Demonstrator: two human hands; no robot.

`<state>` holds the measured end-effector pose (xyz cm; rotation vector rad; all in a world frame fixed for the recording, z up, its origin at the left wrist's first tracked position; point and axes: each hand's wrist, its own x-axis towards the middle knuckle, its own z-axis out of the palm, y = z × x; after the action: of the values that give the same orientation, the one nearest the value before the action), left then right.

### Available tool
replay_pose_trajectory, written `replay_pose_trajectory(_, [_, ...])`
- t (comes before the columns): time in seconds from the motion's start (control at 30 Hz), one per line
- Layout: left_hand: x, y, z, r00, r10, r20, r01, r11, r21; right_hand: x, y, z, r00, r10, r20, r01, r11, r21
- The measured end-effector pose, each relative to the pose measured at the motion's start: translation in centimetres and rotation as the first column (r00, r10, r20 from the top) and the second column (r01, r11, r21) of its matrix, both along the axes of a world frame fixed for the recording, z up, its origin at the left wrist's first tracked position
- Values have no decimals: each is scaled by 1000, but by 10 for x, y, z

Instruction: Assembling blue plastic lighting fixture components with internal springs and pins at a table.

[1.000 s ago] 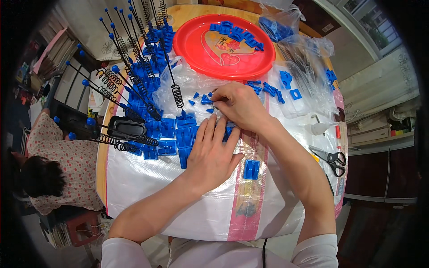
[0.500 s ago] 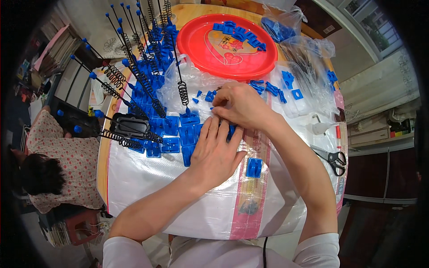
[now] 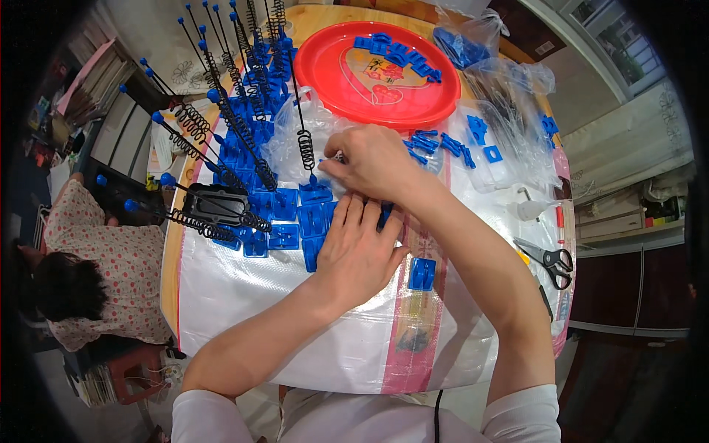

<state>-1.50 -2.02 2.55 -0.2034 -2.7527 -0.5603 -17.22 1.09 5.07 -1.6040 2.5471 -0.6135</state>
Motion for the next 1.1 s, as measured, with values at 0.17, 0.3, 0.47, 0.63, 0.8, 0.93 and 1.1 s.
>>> replay_pose_trajectory(0.17, [0,0,0,1000,-2,-2,2,1000,1,-3,-3,-1,999,-35,-30,37,998,44])
replay_pose_trajectory(0.3, [1,0,0,1000,-3,20,3,1000,0,-5,12,2,998,-63,3,63,992,-106])
replay_pose_trajectory(0.47, [1,-1,-2,1000,-1,20,1,1000,-9,-17,42,15,988,-131,85,137,987,-82])
replay_pose_trajectory(0.63, [0,1,-1,1000,4,10,-4,1000,0,-14,51,9,992,-93,89,93,996,2])
replay_pose_trajectory(0.8, [0,0,-1,1000,-2,0,2,1000,1,-12,44,1,985,-123,120,122,992,14])
replay_pose_trajectory(0.93, [0,0,-2,1000,2,9,-2,1000,-11,-12,42,-4,988,-120,97,124,992,-32])
replay_pose_trajectory(1.1, [1,1,-2,1000,6,-3,-6,1000,22,-13,47,2,984,-133,121,147,982,-116])
